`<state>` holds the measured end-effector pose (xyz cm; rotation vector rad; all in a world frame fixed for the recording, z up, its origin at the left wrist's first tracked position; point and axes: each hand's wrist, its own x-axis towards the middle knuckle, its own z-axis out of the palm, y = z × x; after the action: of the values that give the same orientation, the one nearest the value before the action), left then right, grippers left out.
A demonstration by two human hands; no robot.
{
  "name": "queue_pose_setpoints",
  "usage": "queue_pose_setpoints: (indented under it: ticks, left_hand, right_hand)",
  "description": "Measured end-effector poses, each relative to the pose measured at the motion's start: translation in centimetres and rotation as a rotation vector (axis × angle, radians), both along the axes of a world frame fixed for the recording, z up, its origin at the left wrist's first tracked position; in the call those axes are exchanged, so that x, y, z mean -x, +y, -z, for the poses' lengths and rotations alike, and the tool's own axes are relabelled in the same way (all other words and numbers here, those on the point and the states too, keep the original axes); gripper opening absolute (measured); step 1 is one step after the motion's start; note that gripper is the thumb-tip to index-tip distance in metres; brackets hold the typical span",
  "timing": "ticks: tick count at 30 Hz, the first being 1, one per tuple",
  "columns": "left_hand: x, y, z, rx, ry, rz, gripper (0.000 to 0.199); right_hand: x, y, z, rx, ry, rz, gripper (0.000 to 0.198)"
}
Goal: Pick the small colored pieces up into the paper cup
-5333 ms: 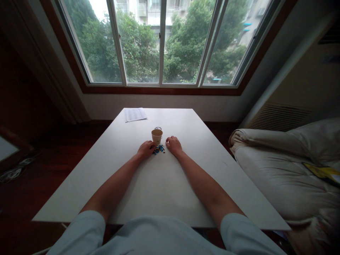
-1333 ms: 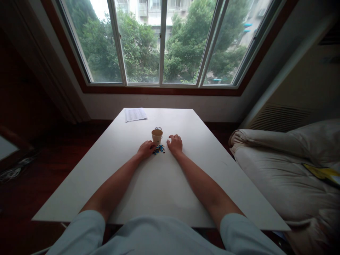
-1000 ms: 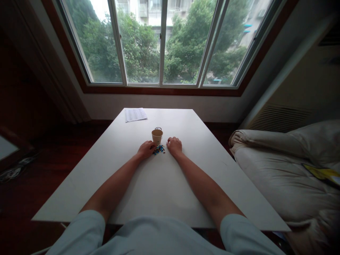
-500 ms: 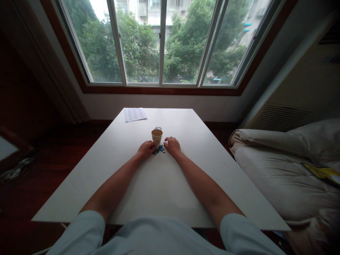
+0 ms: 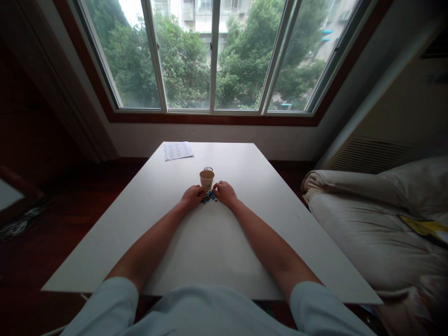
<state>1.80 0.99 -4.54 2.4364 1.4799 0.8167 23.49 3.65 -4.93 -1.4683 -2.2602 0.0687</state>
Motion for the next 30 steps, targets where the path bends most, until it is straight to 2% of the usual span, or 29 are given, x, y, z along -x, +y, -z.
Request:
queue_pose_setpoints:
  ticks: [8, 15, 30]
  left_hand:
    - [0.03, 0.06, 0.16, 0.000, -0.010, 0.003, 0.020]
    - [0.01, 0.10, 0.12, -0.006, 0.015, 0.002, 0.021]
    - [-0.02, -0.01, -0.06, -0.003, 0.017, 0.005, 0.021]
  right_hand:
    - [0.13, -0.43, -0.58, 0.013, -0.009, -0.003, 0.019]
    - [0.07, -0.15, -0.17, -0.001, -0.022, -0.027, 0.013]
    - [-0.05, -0.16, -0.23, 0.010, 0.007, -0.051, 0.016]
